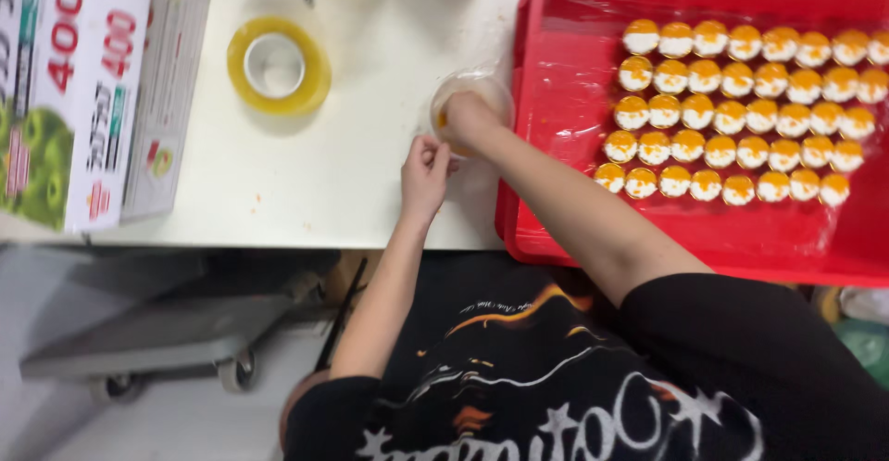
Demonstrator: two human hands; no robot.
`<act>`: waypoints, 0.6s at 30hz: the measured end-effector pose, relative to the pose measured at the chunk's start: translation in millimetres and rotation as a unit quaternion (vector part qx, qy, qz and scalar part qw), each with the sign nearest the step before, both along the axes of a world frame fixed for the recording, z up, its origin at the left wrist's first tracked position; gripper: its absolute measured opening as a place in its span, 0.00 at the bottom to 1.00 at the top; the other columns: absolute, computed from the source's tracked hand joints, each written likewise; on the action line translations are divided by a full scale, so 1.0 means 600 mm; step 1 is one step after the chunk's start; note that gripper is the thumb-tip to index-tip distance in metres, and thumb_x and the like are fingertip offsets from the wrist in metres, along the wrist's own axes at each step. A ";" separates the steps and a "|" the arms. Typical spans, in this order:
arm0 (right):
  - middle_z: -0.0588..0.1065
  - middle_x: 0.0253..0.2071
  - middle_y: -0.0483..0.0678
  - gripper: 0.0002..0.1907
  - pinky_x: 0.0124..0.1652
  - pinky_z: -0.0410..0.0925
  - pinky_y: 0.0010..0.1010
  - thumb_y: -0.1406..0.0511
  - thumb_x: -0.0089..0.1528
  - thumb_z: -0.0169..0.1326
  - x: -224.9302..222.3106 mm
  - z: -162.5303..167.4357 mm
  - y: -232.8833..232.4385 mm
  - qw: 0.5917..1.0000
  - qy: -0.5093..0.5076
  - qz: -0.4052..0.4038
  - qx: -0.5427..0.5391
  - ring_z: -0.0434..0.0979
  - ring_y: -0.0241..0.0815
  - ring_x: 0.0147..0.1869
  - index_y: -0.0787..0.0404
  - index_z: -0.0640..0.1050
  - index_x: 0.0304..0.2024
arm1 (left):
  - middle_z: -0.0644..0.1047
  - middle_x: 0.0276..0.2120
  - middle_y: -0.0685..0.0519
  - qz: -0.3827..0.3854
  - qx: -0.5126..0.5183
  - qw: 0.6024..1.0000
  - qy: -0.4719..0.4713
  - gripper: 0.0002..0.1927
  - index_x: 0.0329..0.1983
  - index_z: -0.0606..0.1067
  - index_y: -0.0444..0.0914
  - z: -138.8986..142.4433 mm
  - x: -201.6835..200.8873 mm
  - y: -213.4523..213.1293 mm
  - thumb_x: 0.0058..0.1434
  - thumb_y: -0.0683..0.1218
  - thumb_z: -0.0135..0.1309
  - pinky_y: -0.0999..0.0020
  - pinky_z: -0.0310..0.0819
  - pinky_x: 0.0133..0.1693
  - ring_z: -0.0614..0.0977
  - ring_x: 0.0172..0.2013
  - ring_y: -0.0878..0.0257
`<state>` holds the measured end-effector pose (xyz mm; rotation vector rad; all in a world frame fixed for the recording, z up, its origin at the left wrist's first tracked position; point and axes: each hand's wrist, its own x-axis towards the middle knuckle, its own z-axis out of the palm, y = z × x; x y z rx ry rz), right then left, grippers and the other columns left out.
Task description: The person sprinkles an orange topping by hand onto rows of small dessert cups arranged in a red plastic tray, repeatedly taking pinches of topping from a clear plastic container beside the tray and scattering it over the cups one at a time.
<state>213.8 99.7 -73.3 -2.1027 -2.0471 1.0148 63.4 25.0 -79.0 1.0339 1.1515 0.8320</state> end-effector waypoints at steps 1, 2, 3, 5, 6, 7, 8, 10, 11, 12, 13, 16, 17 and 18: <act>0.81 0.36 0.61 0.13 0.43 0.75 0.42 0.63 0.50 0.62 -0.004 -0.012 0.001 1.000 0.022 -0.007 0.022 0.83 0.55 0.41 0.63 0.85 0.34 | 0.80 0.30 0.51 -0.008 0.007 1.000 -0.010 0.07 0.40 0.68 0.37 -0.004 -0.006 0.002 0.72 0.44 0.50 0.72 0.78 0.34 0.82 0.30 0.66; 0.81 0.37 0.60 0.12 0.42 0.75 0.42 0.63 0.49 0.61 -0.006 -0.021 0.001 0.998 0.041 -0.016 0.042 0.84 0.54 0.41 0.61 0.85 0.35 | 0.80 0.30 0.51 -0.019 0.011 1.000 -0.021 0.07 0.40 0.68 0.37 -0.007 -0.011 0.003 0.73 0.44 0.50 0.72 0.79 0.35 0.82 0.31 0.67; 0.81 0.36 0.59 0.12 0.42 0.75 0.42 0.62 0.49 0.62 -0.010 -0.026 0.002 0.999 0.020 0.019 0.029 0.84 0.55 0.40 0.60 0.85 0.33 | 0.80 0.30 0.52 -0.025 0.011 1.000 -0.009 0.06 0.40 0.68 0.37 -0.008 -0.017 0.006 0.73 0.44 0.50 0.71 0.79 0.35 0.82 0.31 0.67; 0.81 0.34 0.58 0.12 0.42 0.74 0.43 0.58 0.49 0.64 -0.020 -0.019 0.007 0.999 -0.003 0.051 -0.003 0.83 0.55 0.39 0.59 0.85 0.30 | 0.79 0.30 0.51 -0.036 0.003 0.999 -0.003 0.06 0.40 0.68 0.37 -0.013 -0.029 0.013 0.72 0.44 0.50 0.71 0.80 0.35 0.82 0.31 0.66; 0.81 0.34 0.58 0.13 0.42 0.74 0.43 0.56 0.49 0.64 -0.025 -0.015 0.009 0.999 -0.003 0.051 -0.019 0.83 0.55 0.39 0.59 0.85 0.29 | 0.79 0.30 0.51 -0.039 -0.004 0.999 -0.007 0.06 0.40 0.67 0.37 -0.016 -0.035 0.017 0.72 0.44 0.50 0.71 0.79 0.35 0.82 0.30 0.66; 0.81 0.33 0.58 0.13 0.42 0.74 0.43 0.57 0.49 0.64 -0.028 -0.011 0.012 0.996 -0.023 0.091 -0.008 0.82 0.56 0.39 0.59 0.85 0.28 | 0.79 0.31 0.51 -0.043 -0.004 0.999 -0.015 0.06 0.41 0.68 0.37 -0.016 -0.039 0.020 0.73 0.44 0.49 0.71 0.80 0.35 0.83 0.31 0.65; 0.80 0.33 0.58 0.12 0.41 0.74 0.43 0.58 0.49 0.64 -0.030 -0.006 0.015 0.990 -0.042 0.132 0.002 0.82 0.56 0.38 0.60 0.85 0.28 | 0.80 0.32 0.50 -0.046 -0.002 0.999 -0.023 0.05 0.41 0.68 0.37 -0.016 -0.044 0.024 0.73 0.43 0.49 0.71 0.80 0.36 0.83 0.31 0.65; 0.81 0.32 0.57 0.10 0.38 0.74 0.41 0.62 0.51 0.63 -0.030 0.018 0.014 0.998 -0.015 0.058 0.018 0.83 0.53 0.36 0.61 0.84 0.30 | 0.81 0.32 0.48 -0.053 -0.002 0.999 0.001 0.05 0.42 0.68 0.36 -0.014 -0.055 0.029 0.73 0.43 0.48 0.70 0.80 0.37 0.83 0.32 0.63; 0.81 0.31 0.56 0.09 0.37 0.74 0.39 0.63 0.51 0.63 -0.024 0.034 0.008 0.999 0.011 0.027 0.030 0.83 0.50 0.35 0.62 0.84 0.31 | 0.81 0.33 0.47 -0.056 -0.002 0.998 -0.001 0.06 0.43 0.68 0.35 -0.012 -0.061 0.030 0.74 0.43 0.47 0.69 0.80 0.38 0.83 0.33 0.63; 0.81 0.30 0.56 0.09 0.36 0.74 0.37 0.63 0.51 0.63 -0.018 0.050 0.000 0.997 0.063 -0.011 0.050 0.83 0.48 0.33 0.62 0.84 0.32 | 0.81 0.34 0.46 -0.057 -0.002 0.998 -0.003 0.07 0.44 0.69 0.34 -0.010 -0.068 0.031 0.75 0.44 0.46 0.69 0.80 0.39 0.83 0.34 0.62; 0.81 0.30 0.55 0.09 0.35 0.74 0.36 0.64 0.52 0.62 -0.006 0.066 -0.011 0.988 0.123 -0.047 0.075 0.83 0.46 0.32 0.63 0.83 0.33 | 0.81 0.35 0.45 -0.057 -0.003 0.998 -0.003 0.08 0.45 0.70 0.34 -0.007 -0.077 0.030 0.76 0.44 0.46 0.68 0.79 0.40 0.83 0.35 0.61; 0.81 0.27 0.52 0.10 0.31 0.74 0.31 0.67 0.53 0.62 0.070 0.108 -0.054 0.939 0.278 -0.160 0.124 0.83 0.40 0.27 0.65 0.82 0.36 | 0.81 0.37 0.44 -0.037 -0.032 0.999 0.008 0.11 0.46 0.70 0.33 -0.001 -0.107 0.026 0.76 0.46 0.42 0.67 0.80 0.40 0.83 0.34 0.60; 0.81 0.27 0.50 0.08 0.32 0.74 0.29 0.68 0.56 0.61 0.110 0.119 -0.071 0.924 0.313 -0.186 0.119 0.81 0.36 0.29 0.65 0.83 0.36 | 0.81 0.37 0.44 -0.033 -0.034 0.999 0.016 0.11 0.46 0.70 0.33 0.002 -0.118 0.022 0.76 0.46 0.42 0.67 0.80 0.41 0.83 0.35 0.60; 0.80 0.28 0.48 0.06 0.33 0.74 0.28 0.68 0.59 0.60 0.157 0.127 -0.085 0.907 0.347 -0.210 0.113 0.80 0.33 0.31 0.65 0.83 0.36 | 0.81 0.37 0.43 -0.028 -0.035 0.999 0.024 0.12 0.46 0.70 0.33 0.004 -0.129 0.017 0.76 0.47 0.41 0.67 0.80 0.41 0.83 0.35 0.60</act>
